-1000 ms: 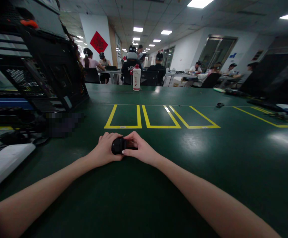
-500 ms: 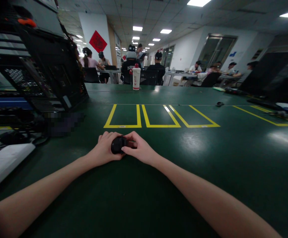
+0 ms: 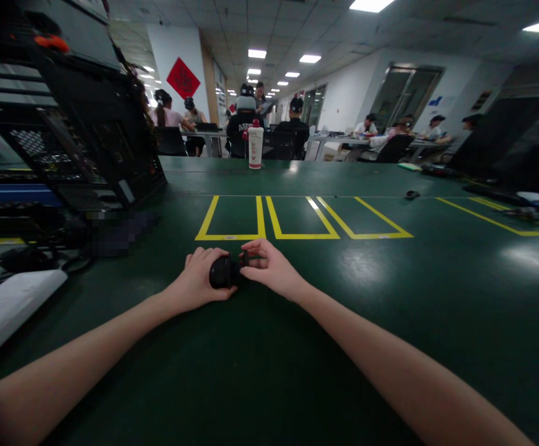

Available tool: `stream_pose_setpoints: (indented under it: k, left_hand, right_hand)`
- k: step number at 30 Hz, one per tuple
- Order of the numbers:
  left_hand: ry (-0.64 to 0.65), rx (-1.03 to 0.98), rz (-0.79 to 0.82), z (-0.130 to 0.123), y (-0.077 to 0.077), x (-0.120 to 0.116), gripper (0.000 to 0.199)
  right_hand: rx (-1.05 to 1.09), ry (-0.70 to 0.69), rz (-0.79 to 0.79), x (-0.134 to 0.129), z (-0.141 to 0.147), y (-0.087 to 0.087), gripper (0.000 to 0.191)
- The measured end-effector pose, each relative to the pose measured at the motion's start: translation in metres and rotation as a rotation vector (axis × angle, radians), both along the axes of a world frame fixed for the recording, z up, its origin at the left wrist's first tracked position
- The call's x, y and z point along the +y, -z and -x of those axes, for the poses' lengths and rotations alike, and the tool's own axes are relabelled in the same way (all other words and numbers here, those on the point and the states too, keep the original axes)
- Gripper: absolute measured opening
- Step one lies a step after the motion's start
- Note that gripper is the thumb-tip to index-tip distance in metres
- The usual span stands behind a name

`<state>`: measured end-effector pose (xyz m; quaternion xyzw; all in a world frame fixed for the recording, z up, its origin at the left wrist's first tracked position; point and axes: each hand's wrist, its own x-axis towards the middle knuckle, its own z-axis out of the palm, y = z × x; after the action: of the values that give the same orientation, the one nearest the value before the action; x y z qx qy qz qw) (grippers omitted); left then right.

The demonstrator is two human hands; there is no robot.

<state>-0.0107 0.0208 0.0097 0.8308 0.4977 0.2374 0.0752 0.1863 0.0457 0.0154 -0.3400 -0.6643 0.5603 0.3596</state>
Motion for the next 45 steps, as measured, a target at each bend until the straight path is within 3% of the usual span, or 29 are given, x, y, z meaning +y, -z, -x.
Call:
stream_pose_setpoints:
  k: [5, 8, 14, 22, 29, 37, 45]
  left_hand:
    - [0.008, 0.012, 0.01, -0.001, 0.0, 0.0, 0.05]
    - [-0.016, 0.024, 0.004, -0.002, -0.003, -0.003, 0.052]
    - [-0.006, 0.028, 0.015, -0.002, -0.006, -0.006, 0.052]
    - [-0.042, 0.037, -0.024, -0.004, 0.002, -0.003, 0.052]
    - [-0.028, 0.022, -0.019, -0.004, 0.0, -0.003, 0.052]
    - [-0.014, 0.025, -0.031, -0.003, 0.001, -0.003, 0.053]
    - [-0.007, 0.028, -0.042, -0.002, 0.0, -0.004, 0.051]
  right_hand:
    - [-0.045, -0.12, 0.062, 0.001, 0.005, -0.001, 0.037]
    - [-0.088, -0.061, 0.05, 0.002, 0.011, 0.003, 0.036]
    - [-0.134, -0.076, 0.079, 0.003, 0.011, 0.004, 0.034]
    - [-0.05, -0.061, -0.061, -0.017, 0.015, 0.008, 0.027]
    - [-0.189, 0.038, -0.227, -0.021, 0.015, 0.012, 0.021]
    - [-0.228, -0.026, -0.206, -0.019, 0.016, 0.006, 0.018]
    - [-0.362, -0.028, -0.413, -0.02, 0.011, 0.001, 0.018]
